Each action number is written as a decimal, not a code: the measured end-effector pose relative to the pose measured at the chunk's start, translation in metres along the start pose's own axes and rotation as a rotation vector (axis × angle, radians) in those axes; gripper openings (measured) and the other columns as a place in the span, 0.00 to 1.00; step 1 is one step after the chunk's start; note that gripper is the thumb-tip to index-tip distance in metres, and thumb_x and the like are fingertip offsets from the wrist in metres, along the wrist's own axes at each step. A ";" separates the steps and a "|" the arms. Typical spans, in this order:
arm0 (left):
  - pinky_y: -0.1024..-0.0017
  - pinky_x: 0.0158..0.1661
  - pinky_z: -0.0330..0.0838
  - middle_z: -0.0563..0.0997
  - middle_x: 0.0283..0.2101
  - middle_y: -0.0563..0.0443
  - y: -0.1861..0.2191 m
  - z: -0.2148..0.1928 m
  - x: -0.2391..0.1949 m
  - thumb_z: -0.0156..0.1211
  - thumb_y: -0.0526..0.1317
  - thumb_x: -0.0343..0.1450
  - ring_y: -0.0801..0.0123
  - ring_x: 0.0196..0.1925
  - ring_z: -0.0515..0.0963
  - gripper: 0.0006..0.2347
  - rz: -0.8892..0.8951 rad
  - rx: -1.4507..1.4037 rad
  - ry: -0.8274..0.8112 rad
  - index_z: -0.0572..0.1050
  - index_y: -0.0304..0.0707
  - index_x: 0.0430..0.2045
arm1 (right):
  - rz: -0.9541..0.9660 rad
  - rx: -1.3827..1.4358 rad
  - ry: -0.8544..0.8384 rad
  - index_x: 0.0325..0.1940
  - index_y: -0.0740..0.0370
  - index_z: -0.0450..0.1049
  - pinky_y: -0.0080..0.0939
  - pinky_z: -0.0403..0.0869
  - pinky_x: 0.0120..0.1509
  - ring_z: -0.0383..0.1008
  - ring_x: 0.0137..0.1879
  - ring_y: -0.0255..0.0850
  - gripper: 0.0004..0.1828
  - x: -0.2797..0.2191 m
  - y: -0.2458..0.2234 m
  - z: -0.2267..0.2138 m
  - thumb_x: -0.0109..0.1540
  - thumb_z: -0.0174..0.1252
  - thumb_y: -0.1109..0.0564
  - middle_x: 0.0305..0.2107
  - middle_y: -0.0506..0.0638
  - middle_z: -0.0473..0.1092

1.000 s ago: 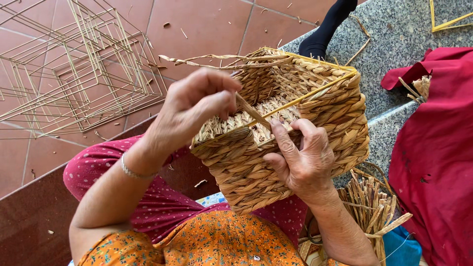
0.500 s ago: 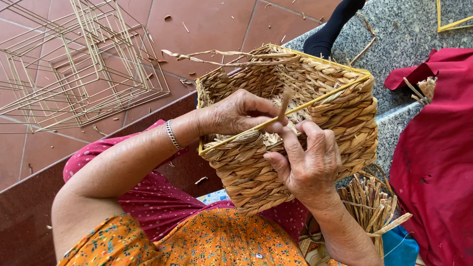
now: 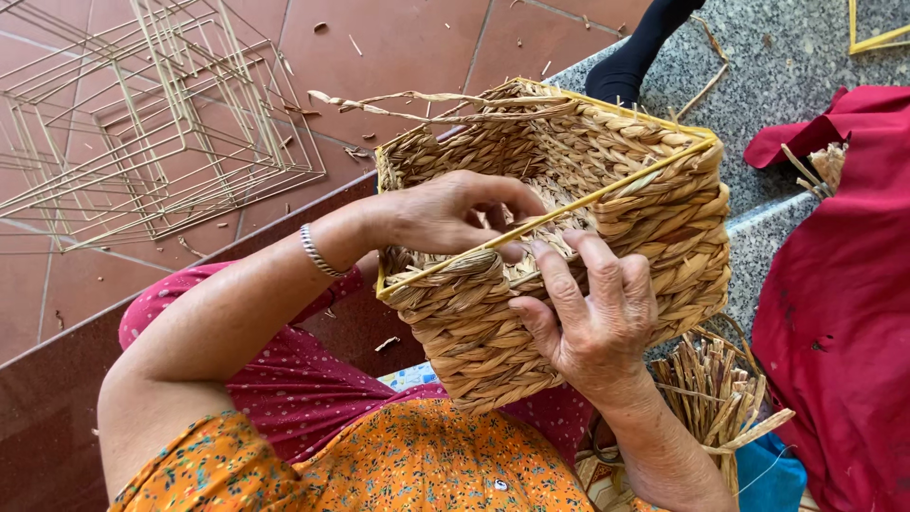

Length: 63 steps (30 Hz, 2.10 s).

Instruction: The person weaves a rectangular basket using dried palm leaves, interlacing strands through the existing weave and trimming excess with scissors. The basket is held on the lap and rotated as needed.

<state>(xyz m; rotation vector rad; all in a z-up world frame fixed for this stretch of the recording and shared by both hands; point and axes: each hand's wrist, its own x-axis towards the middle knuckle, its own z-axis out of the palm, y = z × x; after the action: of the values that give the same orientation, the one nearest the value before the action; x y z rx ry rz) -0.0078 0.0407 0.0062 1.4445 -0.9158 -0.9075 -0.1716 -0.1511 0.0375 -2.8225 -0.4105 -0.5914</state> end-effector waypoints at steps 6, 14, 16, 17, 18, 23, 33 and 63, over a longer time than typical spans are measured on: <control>0.72 0.30 0.80 0.85 0.30 0.53 -0.023 -0.004 0.012 0.57 0.45 0.77 0.75 0.27 0.82 0.13 -0.240 0.134 0.182 0.82 0.33 0.43 | 0.025 0.139 0.061 0.62 0.63 0.75 0.46 0.70 0.50 0.68 0.48 0.49 0.29 -0.005 0.001 0.003 0.70 0.54 0.37 0.57 0.58 0.68; 0.57 0.17 0.68 0.75 0.19 0.48 -0.002 -0.007 -0.001 0.60 0.46 0.78 0.59 0.16 0.74 0.12 -0.106 1.016 0.189 0.77 0.36 0.47 | 0.018 0.195 0.061 0.61 0.59 0.74 0.46 0.67 0.52 0.64 0.41 0.41 0.25 -0.025 0.010 -0.004 0.65 0.67 0.44 0.60 0.60 0.65; 0.60 0.22 0.71 0.75 0.23 0.48 0.007 -0.008 -0.008 0.62 0.45 0.77 0.61 0.21 0.76 0.09 0.008 1.043 0.099 0.78 0.37 0.38 | 0.014 0.189 0.062 0.62 0.59 0.74 0.45 0.67 0.52 0.63 0.41 0.41 0.26 -0.024 0.012 -0.002 0.65 0.67 0.44 0.61 0.59 0.64; 0.62 0.24 0.73 0.76 0.25 0.48 0.010 -0.009 -0.012 0.63 0.44 0.76 0.61 0.23 0.77 0.09 0.063 1.057 0.057 0.79 0.38 0.33 | 0.009 0.188 0.063 0.62 0.58 0.74 0.45 0.67 0.52 0.63 0.41 0.41 0.26 -0.023 0.012 -0.001 0.65 0.66 0.43 0.61 0.59 0.64; 0.62 0.25 0.73 0.76 0.27 0.47 0.013 -0.009 -0.016 0.63 0.43 0.74 0.61 0.24 0.77 0.08 0.102 0.986 0.070 0.80 0.37 0.35 | 0.002 0.191 0.074 0.62 0.57 0.74 0.44 0.66 0.52 0.62 0.42 0.41 0.25 -0.023 0.012 0.000 0.65 0.66 0.43 0.61 0.59 0.64; 0.60 0.29 0.75 0.76 0.31 0.42 0.013 -0.012 -0.022 0.65 0.42 0.67 0.57 0.30 0.78 0.09 0.204 0.831 0.056 0.81 0.37 0.35 | -0.012 0.172 0.065 0.61 0.55 0.74 0.45 0.66 0.50 0.62 0.42 0.43 0.23 -0.022 0.010 -0.001 0.66 0.66 0.44 0.61 0.60 0.64; 0.72 0.35 0.85 0.85 0.33 0.49 0.006 -0.003 0.011 0.59 0.32 0.72 0.71 0.32 0.87 0.04 -0.416 -0.173 0.184 0.77 0.32 0.37 | 0.026 0.157 0.075 0.58 0.52 0.74 0.44 0.67 0.49 0.63 0.43 0.44 0.21 -0.018 0.007 -0.001 0.65 0.68 0.45 0.58 0.57 0.65; 0.76 0.32 0.81 0.83 0.31 0.54 -0.010 0.014 0.033 0.73 0.32 0.64 0.78 0.31 0.82 0.09 -0.349 -0.451 -0.120 0.78 0.33 0.32 | 0.024 0.161 0.084 0.58 0.54 0.73 0.46 0.67 0.48 0.63 0.43 0.45 0.20 -0.020 0.006 0.001 0.66 0.69 0.47 0.59 0.59 0.65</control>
<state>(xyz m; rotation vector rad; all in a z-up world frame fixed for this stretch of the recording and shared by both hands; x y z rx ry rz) -0.0068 0.0059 -0.0061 1.1801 -0.5013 -1.3740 -0.1865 -0.1611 0.0275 -2.6358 -0.3893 -0.6386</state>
